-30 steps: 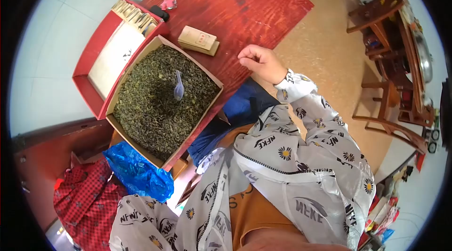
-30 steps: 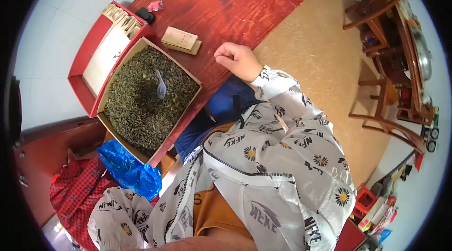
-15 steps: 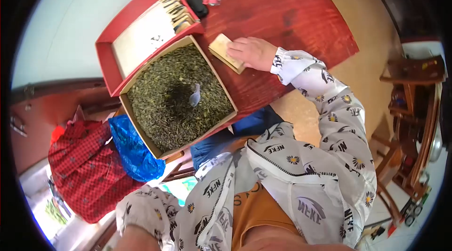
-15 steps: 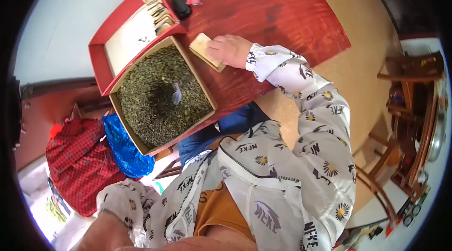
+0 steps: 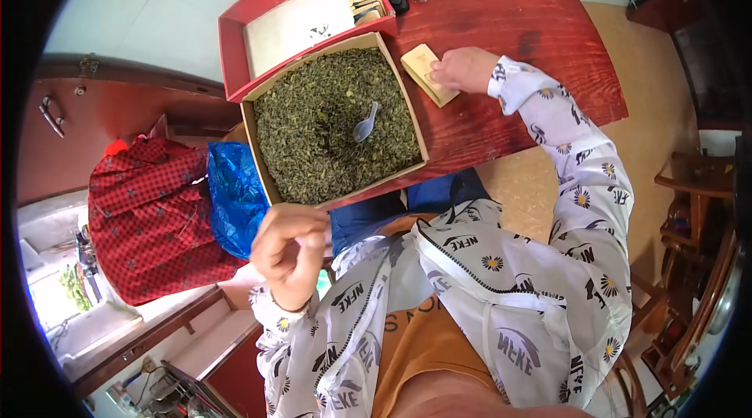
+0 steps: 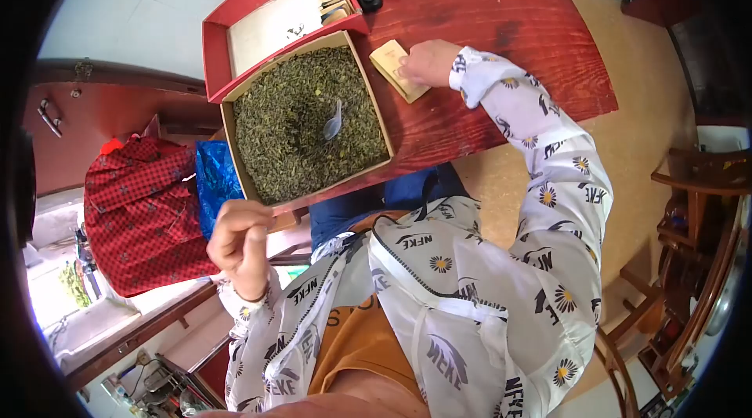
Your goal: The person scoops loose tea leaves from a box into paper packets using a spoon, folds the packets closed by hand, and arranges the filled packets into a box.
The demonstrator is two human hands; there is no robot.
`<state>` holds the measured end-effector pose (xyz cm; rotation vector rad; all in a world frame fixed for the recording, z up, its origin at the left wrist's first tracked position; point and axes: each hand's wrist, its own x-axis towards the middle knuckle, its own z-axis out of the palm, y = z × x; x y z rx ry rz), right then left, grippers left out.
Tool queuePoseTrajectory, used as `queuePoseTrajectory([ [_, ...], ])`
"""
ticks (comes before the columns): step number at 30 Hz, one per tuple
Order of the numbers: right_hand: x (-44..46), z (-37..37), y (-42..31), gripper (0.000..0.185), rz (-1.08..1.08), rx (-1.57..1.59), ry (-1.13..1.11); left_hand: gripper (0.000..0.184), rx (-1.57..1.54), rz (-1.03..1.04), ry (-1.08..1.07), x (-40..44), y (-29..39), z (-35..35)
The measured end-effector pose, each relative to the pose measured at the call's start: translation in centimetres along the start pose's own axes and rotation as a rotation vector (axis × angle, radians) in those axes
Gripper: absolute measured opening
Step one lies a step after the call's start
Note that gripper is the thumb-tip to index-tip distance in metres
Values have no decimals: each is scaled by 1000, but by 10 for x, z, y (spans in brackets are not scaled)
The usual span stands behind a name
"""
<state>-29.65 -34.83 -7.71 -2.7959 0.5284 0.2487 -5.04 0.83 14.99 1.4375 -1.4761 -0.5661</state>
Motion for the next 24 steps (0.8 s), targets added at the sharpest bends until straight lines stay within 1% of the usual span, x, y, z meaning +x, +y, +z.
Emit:
queuePoseTrajectory([
  [3,-7,3,3,15,97,78,53,5,-92,-117,-70,-10,-18,3],
  [5,-29,-29,-26,14,-12,-173,260,8,-103,-91,-102,-13,-25,10],
  [6,-40,-39,-34,15,12,-196,386,10,-131,-146,-107,-18,-28,11],
  [7,-50,-50,-46,15,4,-216,384,11,-107,-126,-119,-21,-34,12],
  [9,-68,-64,-77,17,191,82,868,11,-122,-207,-116,-28,-40,15],
  [10,-71,-67,-94,17,178,64,864,11,-132,-199,-99,-29,-46,16],
  [11,-71,-68,-112,18,293,594,956,20,-122,-220,-162,-29,-55,18],
  [12,-70,-69,-134,18,403,1131,1001,29,-114,-241,-224,-26,-63,20],
  [13,-63,-67,-172,22,380,1581,932,29,-122,-233,-211,-19,-68,27],
  [14,-50,-68,-209,26,342,2017,815,42,-224,-234,-172,-7,-75,37],
  [15,-45,-65,-230,32,295,2119,630,56,-319,-243,-145,0,-83,44],
  [16,-37,-53,-244,34,228,2235,462,70,-584,-248,-235,0,-107,51],
  [17,-27,-43,-265,35,150,2405,375,70,-587,-245,-229,4,-107,53],
  [18,-20,-41,-281,44,87,2458,248,67,-674,-194,-162,8,-107,59],
  [19,-11,-37,-290,45,-11,2471,174,63,-761,-150,-99,10,-105,60],
  [20,-8,-34,-295,44,79,2472,178,51,-681,-238,-127,11,-98,52],
  [21,-6,-33,-299,43,172,2471,181,51,-686,-244,-123,9,-99,51],
  [22,-5,-38,-296,43,182,2470,173,41,-787,-330,-83,8,-100,51],
  [24,-3,-48,-278,33,206,2040,82,23,-864,-421,19,5,-108,48],
])
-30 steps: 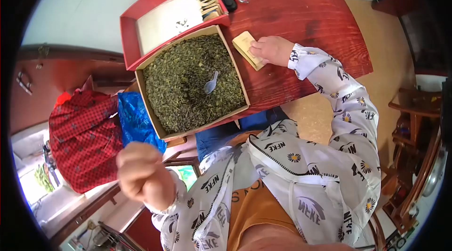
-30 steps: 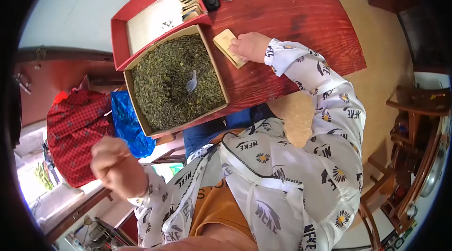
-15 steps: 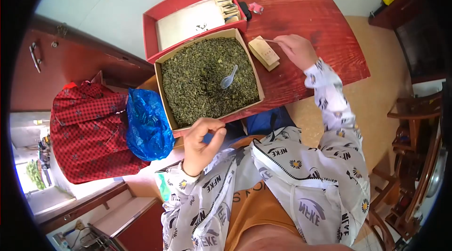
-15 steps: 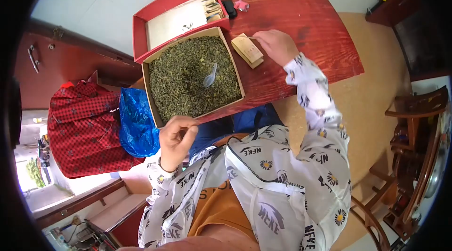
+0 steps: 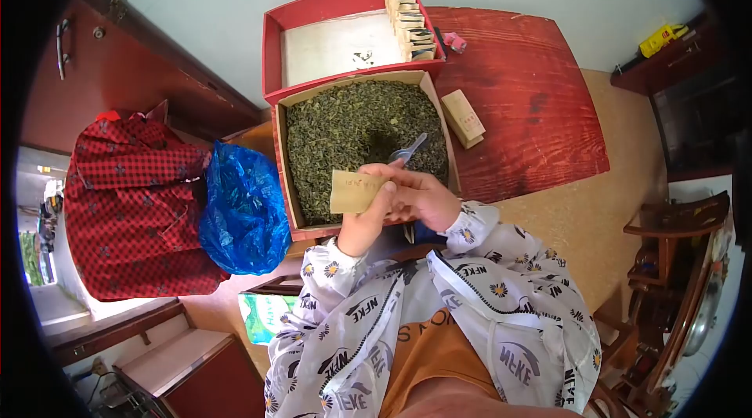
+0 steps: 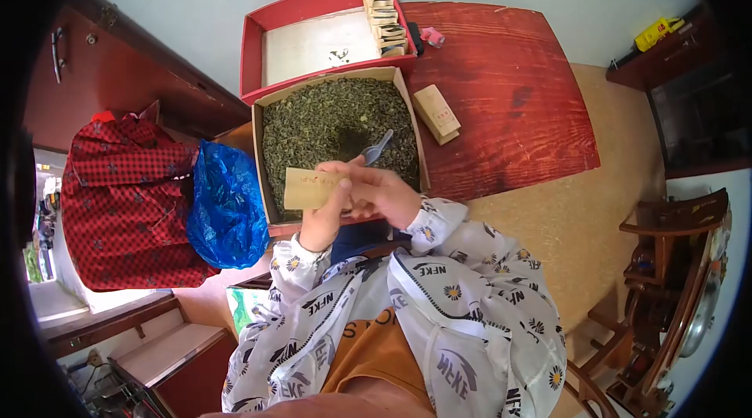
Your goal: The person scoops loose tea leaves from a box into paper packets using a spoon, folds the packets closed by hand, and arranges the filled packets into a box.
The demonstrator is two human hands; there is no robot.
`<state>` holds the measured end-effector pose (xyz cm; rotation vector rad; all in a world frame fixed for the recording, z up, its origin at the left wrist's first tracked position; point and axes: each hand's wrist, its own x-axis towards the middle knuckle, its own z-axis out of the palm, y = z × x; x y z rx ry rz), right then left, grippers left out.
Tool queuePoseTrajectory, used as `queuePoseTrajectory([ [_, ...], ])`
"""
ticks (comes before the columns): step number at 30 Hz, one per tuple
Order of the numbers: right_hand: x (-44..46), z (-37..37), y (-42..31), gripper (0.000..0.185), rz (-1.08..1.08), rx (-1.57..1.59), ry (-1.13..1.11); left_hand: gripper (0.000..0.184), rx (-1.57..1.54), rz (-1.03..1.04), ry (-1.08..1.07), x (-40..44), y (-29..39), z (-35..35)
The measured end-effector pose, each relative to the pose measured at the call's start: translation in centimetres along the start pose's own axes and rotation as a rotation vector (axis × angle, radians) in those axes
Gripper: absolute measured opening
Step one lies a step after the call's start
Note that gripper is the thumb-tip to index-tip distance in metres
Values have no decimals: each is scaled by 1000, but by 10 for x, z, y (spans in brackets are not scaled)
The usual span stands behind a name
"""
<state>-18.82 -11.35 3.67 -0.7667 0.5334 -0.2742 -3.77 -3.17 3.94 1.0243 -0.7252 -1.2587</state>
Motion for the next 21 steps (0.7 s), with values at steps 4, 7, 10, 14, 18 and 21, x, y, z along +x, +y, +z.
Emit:
queuePoseTrajectory([
  [4,6,-22,-7,20,-329,-545,282,30,228,-61,31,6,6,-24],
  [7,2,-7,-32,29,-501,-729,363,33,406,-43,-153,11,-3,-40],
  [10,9,12,-56,54,-995,-1333,266,36,214,-135,-239,12,-4,-39],
  [14,23,14,-56,41,-1064,-1523,175,42,72,-168,-381,19,-11,-45],
  [18,36,12,-50,44,-1107,-1483,200,42,-52,-239,-404,20,-7,-48],
  [21,44,11,-52,42,-1109,-1522,188,34,-95,-303,-419,21,-8,-55],
])
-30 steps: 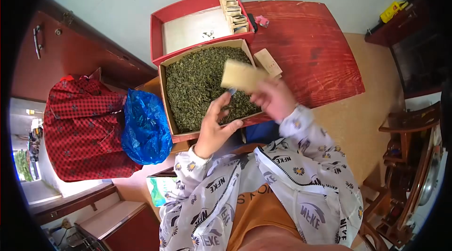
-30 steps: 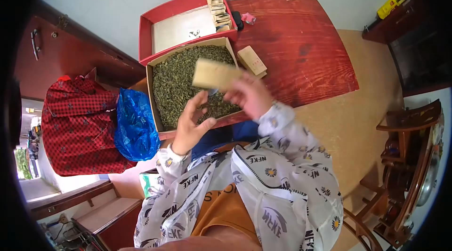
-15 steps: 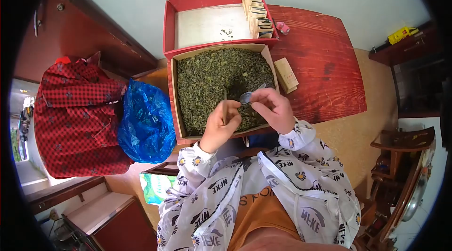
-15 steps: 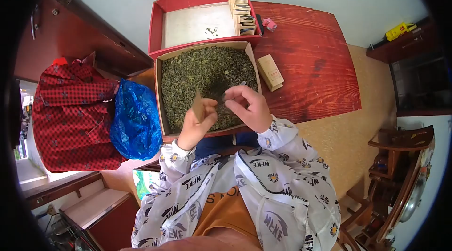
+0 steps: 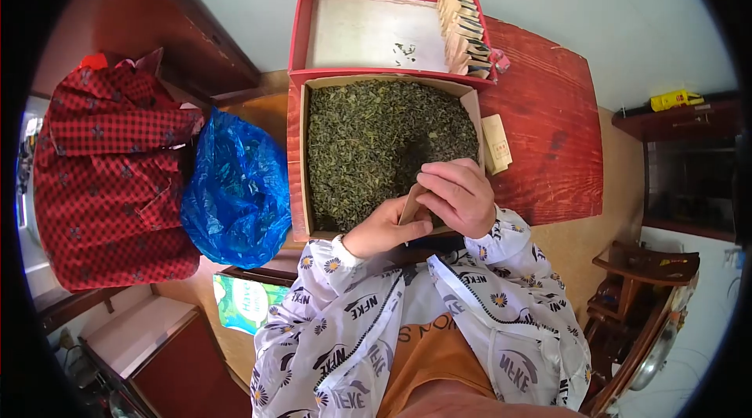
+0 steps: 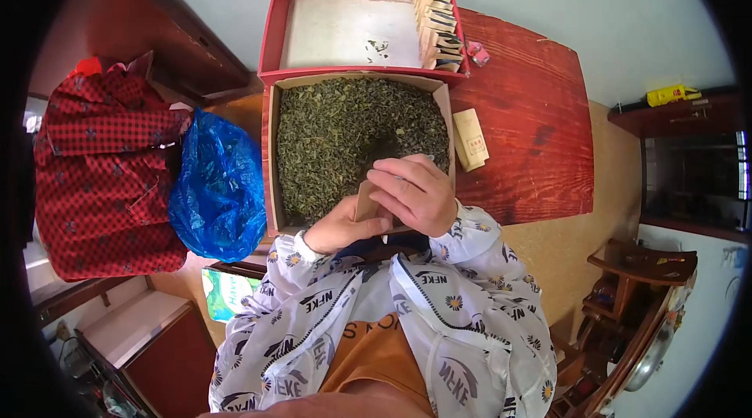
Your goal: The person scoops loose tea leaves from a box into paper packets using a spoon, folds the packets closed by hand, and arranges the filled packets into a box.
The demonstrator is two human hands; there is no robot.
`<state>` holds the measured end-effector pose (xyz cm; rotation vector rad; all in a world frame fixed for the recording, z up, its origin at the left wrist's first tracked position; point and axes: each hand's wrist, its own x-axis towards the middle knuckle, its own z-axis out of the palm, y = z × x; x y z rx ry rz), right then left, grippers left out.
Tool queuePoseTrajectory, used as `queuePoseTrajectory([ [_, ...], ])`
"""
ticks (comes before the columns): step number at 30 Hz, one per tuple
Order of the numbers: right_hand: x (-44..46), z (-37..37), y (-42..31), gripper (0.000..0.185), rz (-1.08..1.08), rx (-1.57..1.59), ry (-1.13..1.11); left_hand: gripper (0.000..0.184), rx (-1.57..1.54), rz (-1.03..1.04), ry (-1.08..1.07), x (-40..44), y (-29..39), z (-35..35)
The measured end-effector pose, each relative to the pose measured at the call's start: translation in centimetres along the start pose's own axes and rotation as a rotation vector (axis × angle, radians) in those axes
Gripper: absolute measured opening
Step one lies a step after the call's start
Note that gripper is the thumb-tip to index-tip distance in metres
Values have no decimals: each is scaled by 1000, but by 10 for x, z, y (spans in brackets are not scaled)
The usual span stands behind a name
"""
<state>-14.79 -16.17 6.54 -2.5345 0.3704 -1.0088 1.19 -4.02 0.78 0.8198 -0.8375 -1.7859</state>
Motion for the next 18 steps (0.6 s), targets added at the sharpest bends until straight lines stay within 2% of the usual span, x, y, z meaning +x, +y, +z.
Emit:
queuePoseTrajectory([
  [4,5,5,5,42,-8,2,0,20,9,-69,-58,0,10,-4],
  [18,-2,4,11,39,12,26,-20,19,-9,-114,-22,3,2,2],
])
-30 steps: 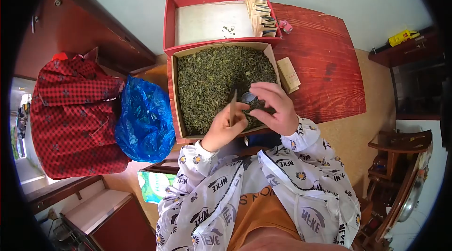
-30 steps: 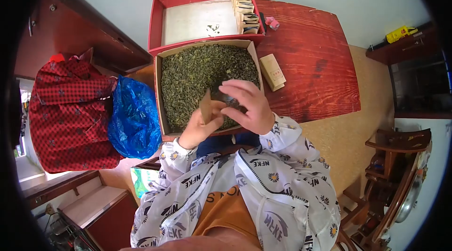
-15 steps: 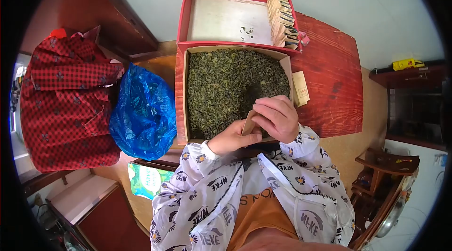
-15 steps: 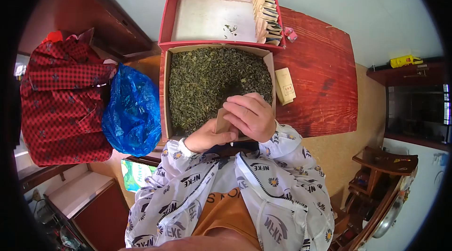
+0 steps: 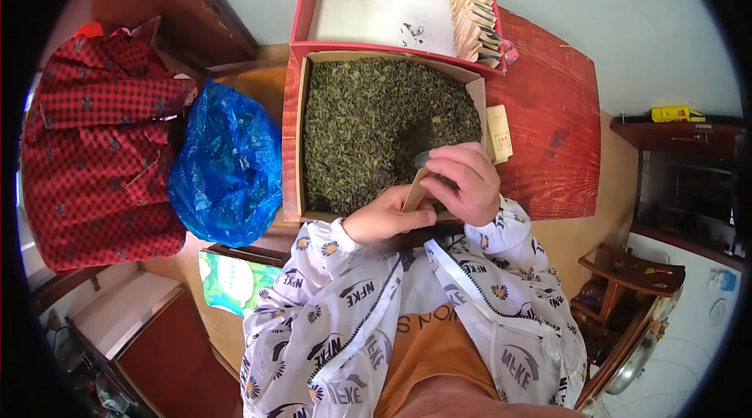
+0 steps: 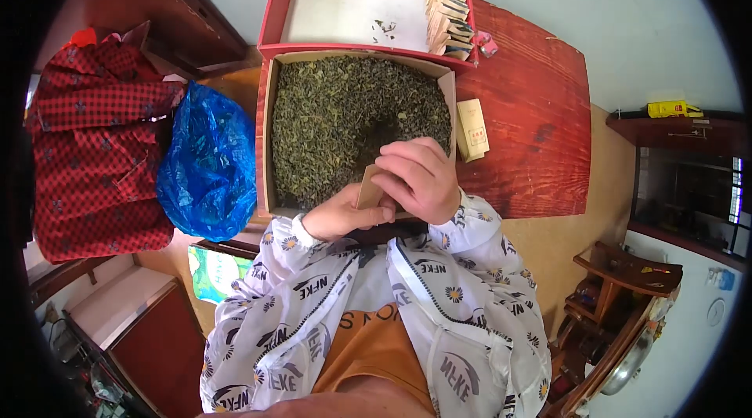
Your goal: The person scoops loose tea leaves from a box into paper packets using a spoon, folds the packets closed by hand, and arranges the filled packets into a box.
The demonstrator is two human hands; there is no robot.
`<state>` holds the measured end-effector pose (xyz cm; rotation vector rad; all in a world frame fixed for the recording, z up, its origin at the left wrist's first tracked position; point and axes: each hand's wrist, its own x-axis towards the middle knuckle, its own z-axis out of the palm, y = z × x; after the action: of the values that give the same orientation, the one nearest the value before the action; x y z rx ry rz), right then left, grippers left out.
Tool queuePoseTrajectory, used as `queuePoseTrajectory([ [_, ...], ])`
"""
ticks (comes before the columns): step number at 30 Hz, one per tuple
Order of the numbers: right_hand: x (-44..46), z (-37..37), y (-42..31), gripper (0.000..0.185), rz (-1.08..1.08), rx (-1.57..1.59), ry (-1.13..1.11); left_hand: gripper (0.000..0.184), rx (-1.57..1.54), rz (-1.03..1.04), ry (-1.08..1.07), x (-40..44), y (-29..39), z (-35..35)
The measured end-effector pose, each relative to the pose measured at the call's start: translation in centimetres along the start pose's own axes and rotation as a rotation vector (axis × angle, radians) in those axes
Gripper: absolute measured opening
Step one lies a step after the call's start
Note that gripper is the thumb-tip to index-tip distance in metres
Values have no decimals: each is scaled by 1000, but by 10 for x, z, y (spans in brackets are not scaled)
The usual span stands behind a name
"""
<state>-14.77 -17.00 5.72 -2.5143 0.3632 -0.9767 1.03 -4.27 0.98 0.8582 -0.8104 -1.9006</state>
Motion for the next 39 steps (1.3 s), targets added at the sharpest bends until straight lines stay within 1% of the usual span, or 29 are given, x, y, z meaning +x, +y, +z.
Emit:
queuePoseTrajectory([
  [2,-3,-1,0,38,28,19,9,19,2,4,-17,0,-1,0],
  [4,-4,-2,0,39,-12,30,43,17,34,29,-8,0,-2,0],
  [6,-7,-3,-2,42,-10,29,48,22,34,66,0,-2,-1,3],
  [7,-9,-4,-3,44,-13,30,53,22,38,58,-3,-3,-1,7],
  [9,-15,-5,-3,47,-28,31,60,29,-11,65,23,-2,-1,13],
  [13,-29,-10,-3,44,-37,22,107,34,-22,-5,-35,1,-10,18],
  [15,-37,-13,-3,40,-19,40,149,43,38,91,15,5,-18,22],
  [16,-40,-15,-4,40,-10,36,157,43,42,81,8,6,-19,26],
  [18,-47,-20,-5,38,0,40,182,51,127,156,226,6,-22,33],
  [19,-51,-22,-6,39,4,50,186,56,166,208,238,7,-22,33],
  [22,-58,-27,-10,40,6,56,201,54,204,175,188,2,-15,37],
  [23,-61,-27,-12,40,11,55,212,55,135,149,163,2,-14,41],
  [30,-69,-29,-16,39,24,40,304,63,71,148,160,2,-19,48],
  [32,-71,-30,-16,39,22,39,328,71,182,255,106,4,-24,44],
  [33,-72,-31,-18,40,18,40,319,71,188,249,103,2,-27,43],
  [35,-73,-33,-20,41,18,39,316,82,206,281,121,0,-26,47],
  [39,-76,-35,-22,44,-8,14,320,88,252,263,89,-2,-30,46],
])
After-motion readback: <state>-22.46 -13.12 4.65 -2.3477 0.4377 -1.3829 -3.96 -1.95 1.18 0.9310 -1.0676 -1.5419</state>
